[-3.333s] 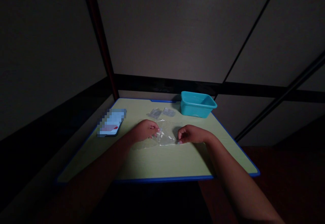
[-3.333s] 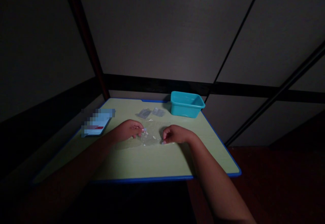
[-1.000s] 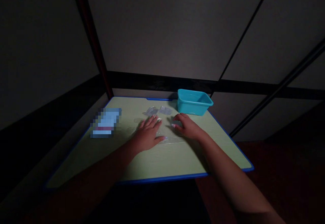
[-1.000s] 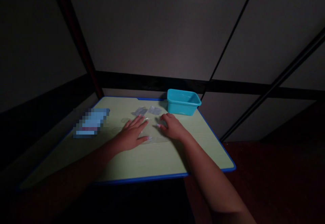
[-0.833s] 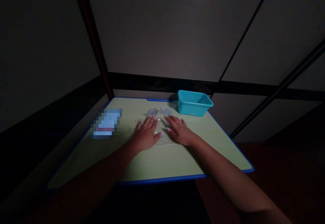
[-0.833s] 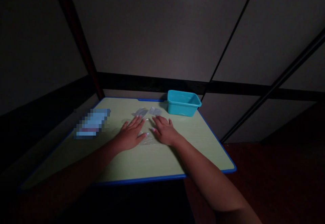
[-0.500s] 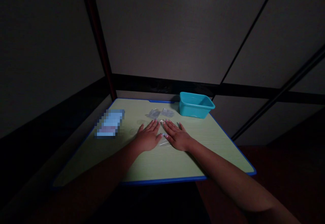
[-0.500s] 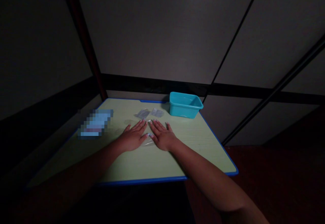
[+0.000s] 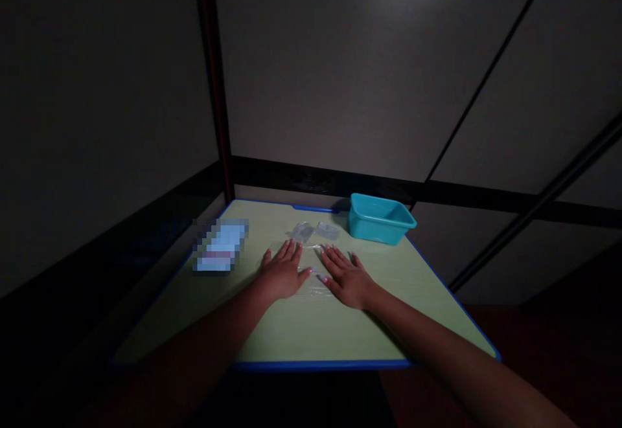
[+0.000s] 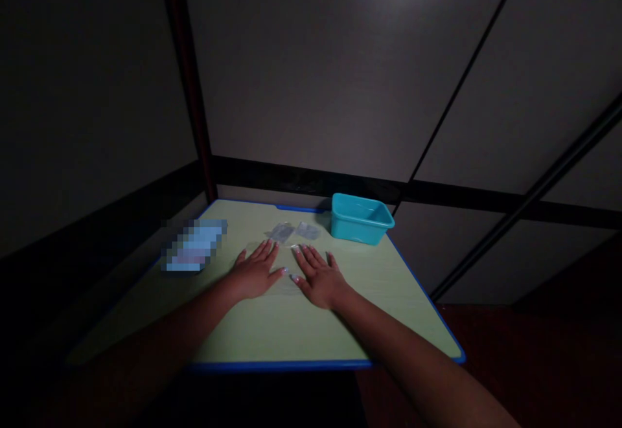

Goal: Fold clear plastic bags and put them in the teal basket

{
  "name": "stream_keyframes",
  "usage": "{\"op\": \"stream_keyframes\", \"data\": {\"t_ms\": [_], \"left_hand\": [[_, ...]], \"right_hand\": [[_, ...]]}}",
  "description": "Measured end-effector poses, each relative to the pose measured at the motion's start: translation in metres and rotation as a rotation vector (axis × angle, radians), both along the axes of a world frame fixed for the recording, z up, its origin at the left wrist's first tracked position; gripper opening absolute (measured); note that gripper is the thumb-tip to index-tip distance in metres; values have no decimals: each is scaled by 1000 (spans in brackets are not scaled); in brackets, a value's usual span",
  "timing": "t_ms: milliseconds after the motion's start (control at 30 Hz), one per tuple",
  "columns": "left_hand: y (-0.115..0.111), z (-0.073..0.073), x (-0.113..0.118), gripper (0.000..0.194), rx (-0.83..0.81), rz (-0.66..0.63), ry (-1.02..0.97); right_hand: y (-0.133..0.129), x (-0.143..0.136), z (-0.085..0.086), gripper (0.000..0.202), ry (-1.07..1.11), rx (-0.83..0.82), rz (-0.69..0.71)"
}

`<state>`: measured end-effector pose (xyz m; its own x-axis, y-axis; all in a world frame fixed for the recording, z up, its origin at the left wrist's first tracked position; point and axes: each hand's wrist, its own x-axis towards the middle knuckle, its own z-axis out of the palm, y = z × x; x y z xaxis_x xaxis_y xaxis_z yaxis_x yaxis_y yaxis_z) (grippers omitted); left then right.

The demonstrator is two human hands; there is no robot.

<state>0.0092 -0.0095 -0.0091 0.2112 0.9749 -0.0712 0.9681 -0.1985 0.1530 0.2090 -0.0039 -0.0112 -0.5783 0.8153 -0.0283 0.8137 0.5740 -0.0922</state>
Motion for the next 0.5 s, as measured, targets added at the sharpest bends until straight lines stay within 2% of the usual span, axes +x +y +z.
{"op": "stream_keyframes", "data": {"t_ms": [200,400,500], "left_hand": [[2,-1,-4,63,4,54,34],[3,4,-5,57,167,158,101],[-4,9,4,55,273,43,28]], "right_hand": [[-1,2,-1,62,10,-12,-24],[0,-1,2,63,13,-52,-36],[1,2,5,67,34,-79,-24]]}}
